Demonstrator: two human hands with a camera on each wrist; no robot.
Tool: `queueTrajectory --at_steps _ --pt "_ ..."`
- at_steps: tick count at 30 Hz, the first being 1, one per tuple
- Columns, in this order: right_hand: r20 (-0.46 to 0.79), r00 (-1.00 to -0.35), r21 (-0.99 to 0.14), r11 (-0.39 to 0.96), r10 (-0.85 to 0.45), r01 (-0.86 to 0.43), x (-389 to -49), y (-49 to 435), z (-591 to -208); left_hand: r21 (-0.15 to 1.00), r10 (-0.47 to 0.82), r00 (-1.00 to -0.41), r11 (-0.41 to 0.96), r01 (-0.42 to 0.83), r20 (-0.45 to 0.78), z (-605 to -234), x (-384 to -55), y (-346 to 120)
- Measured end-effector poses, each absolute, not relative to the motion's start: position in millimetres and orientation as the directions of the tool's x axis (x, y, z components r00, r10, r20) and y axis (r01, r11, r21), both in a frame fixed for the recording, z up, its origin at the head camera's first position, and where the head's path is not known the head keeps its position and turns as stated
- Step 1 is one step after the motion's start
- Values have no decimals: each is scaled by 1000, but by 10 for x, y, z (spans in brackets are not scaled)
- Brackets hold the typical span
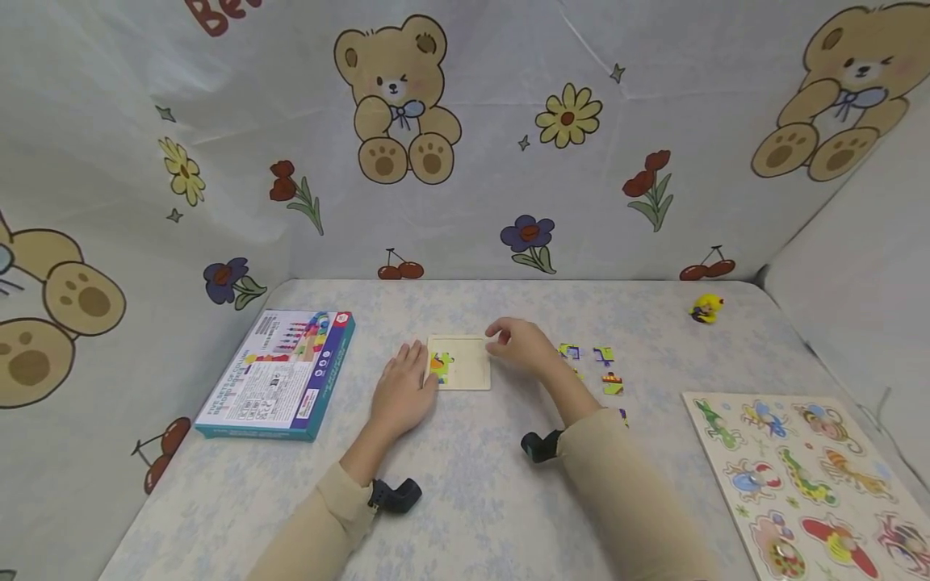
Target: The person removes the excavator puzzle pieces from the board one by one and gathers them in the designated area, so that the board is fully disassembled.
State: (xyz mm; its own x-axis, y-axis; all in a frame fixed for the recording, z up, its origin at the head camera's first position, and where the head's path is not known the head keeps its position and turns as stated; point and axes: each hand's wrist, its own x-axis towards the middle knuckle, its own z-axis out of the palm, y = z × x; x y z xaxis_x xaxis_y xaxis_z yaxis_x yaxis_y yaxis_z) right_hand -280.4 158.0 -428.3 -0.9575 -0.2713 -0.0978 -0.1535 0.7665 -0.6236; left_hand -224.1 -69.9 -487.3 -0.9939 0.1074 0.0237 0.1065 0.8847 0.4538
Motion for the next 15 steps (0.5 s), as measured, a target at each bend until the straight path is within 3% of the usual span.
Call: queueTrajectory --at_steps 6,15 --pt "-105 -952 -631 760 -287 -159 -2802 1309 -4372 432 104 -994 896 107 31 -4901 -2254 -694" --pt "-60 -925 -601 753 -376 -268 -2821 1033 -4490 419 113 -992 900 125 54 -4895 -2251 -703"
